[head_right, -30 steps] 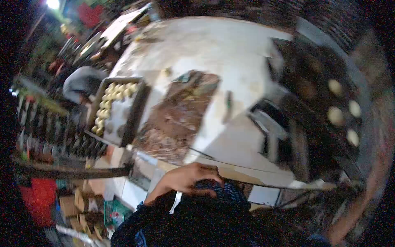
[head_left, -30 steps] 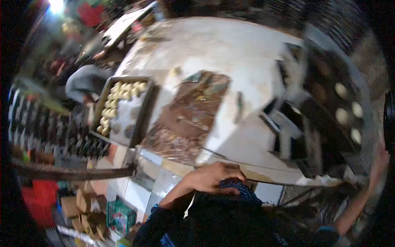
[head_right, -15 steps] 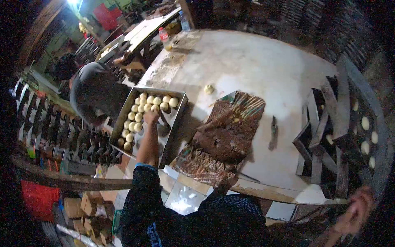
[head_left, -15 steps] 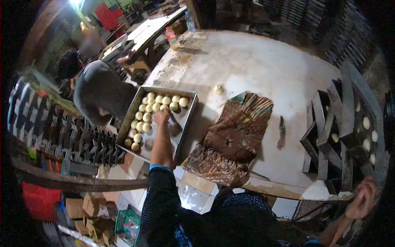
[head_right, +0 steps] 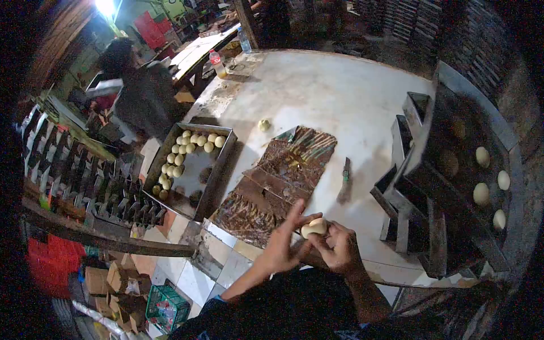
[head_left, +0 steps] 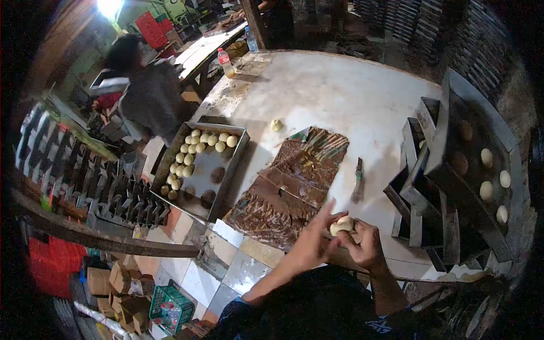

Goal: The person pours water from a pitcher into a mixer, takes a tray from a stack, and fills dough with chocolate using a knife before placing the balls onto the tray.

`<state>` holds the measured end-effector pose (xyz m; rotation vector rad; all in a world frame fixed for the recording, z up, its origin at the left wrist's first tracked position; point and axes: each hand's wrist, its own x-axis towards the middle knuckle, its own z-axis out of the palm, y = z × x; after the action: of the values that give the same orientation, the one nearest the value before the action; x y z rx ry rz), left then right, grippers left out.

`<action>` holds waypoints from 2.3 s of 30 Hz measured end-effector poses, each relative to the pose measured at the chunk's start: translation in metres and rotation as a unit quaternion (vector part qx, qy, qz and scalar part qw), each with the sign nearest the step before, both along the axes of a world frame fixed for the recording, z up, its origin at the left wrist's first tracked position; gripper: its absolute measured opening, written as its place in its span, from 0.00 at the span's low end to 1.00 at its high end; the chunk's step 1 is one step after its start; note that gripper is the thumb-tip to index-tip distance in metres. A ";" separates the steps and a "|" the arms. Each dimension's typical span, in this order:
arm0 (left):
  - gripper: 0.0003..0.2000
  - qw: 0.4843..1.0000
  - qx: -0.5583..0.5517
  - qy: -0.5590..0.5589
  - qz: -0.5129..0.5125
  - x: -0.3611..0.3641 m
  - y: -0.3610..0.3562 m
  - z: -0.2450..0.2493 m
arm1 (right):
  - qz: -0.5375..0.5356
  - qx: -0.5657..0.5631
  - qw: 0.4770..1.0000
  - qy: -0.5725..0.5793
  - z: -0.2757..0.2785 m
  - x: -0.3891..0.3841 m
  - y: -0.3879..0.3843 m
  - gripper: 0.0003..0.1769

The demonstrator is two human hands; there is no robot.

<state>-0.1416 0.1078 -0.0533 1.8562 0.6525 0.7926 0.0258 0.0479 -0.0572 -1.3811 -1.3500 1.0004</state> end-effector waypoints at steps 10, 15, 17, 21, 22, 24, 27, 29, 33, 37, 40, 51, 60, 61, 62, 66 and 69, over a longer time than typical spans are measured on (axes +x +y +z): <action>0.18 0.969 -0.100 -0.141 0.178 0.036 -0.081 0.012 | 0.045 0.236 0.968 -0.077 0.037 0.023 -0.050 0.29; 0.35 0.948 -0.060 -0.260 0.172 0.043 -0.131 0.014 | -0.166 0.303 0.939 0.002 0.014 -0.021 -0.077 0.13; 0.37 0.984 0.054 -0.128 0.109 0.012 -0.120 0.008 | -0.100 0.313 0.944 -0.028 0.012 -0.044 -0.074 0.11; 0.20 0.959 -0.126 -0.002 0.255 -0.066 -0.146 0.008 | -0.002 0.265 0.964 -0.026 -0.030 -0.113 -0.050 0.15; 0.19 0.948 -0.140 -0.050 0.282 -0.086 -0.156 0.006 | 0.015 0.296 0.951 -0.089 -0.028 -0.129 -0.046 0.17; 0.17 0.907 -0.230 -0.206 0.286 -0.124 -0.171 0.002 | 0.052 0.255 0.963 -0.071 -0.039 -0.164 -0.047 0.21; 0.15 0.807 -0.344 -0.371 0.304 -0.150 -0.185 -0.032 | 0.021 0.289 0.955 -0.068 -0.036 -0.200 -0.060 0.21; 0.15 0.823 -0.372 -0.358 0.235 -0.161 -0.202 -0.078 | 0.069 0.224 0.972 -0.006 -0.046 -0.218 -0.074 0.21; 0.24 0.701 -0.527 -0.433 0.208 -0.170 -0.183 -0.076 | 0.127 0.026 0.992 0.014 -0.057 -0.191 -0.060 0.26; 0.25 0.752 -0.497 -0.413 0.133 -0.166 -0.156 -0.073 | -0.095 0.015 0.973 -0.210 -0.152 -0.104 -0.002 0.10; 0.25 0.786 -0.457 -0.398 0.124 -0.157 -0.128 -0.066 | -0.041 0.104 0.881 -0.460 -0.159 -0.062 0.009 0.20; 0.32 0.816 -0.378 -0.311 0.307 -0.156 -0.041 -0.078 | 0.057 0.026 0.902 -0.428 -0.147 -0.036 0.036 0.20; 0.25 0.774 -0.427 -0.347 0.313 -0.114 -0.014 -0.107 | 0.303 -0.143 0.936 -0.113 -0.130 0.004 0.069 0.12; 0.23 0.794 -0.409 -0.292 0.343 -0.109 -0.012 -0.111 | 0.303 -0.145 0.935 -0.111 -0.132 0.001 0.067 0.12; 0.21 0.741 -0.481 -0.234 0.406 -0.106 -0.007 -0.116 | 0.278 -0.084 0.954 -0.078 -0.135 -0.005 0.063 0.11; 0.19 0.680 -0.565 -0.362 0.294 -0.072 0.002 -0.104 | 0.189 0.094 0.973 -0.094 -0.143 -0.026 0.056 0.15; 0.21 0.677 -0.578 -0.314 0.330 -0.075 0.007 -0.110 | 0.126 0.186 0.952 -0.209 -0.156 -0.030 0.051 0.18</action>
<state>-0.2162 0.1150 -0.1635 0.0953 1.0252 1.0193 -0.0039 0.0986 -0.2128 -1.1858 -1.9572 0.5769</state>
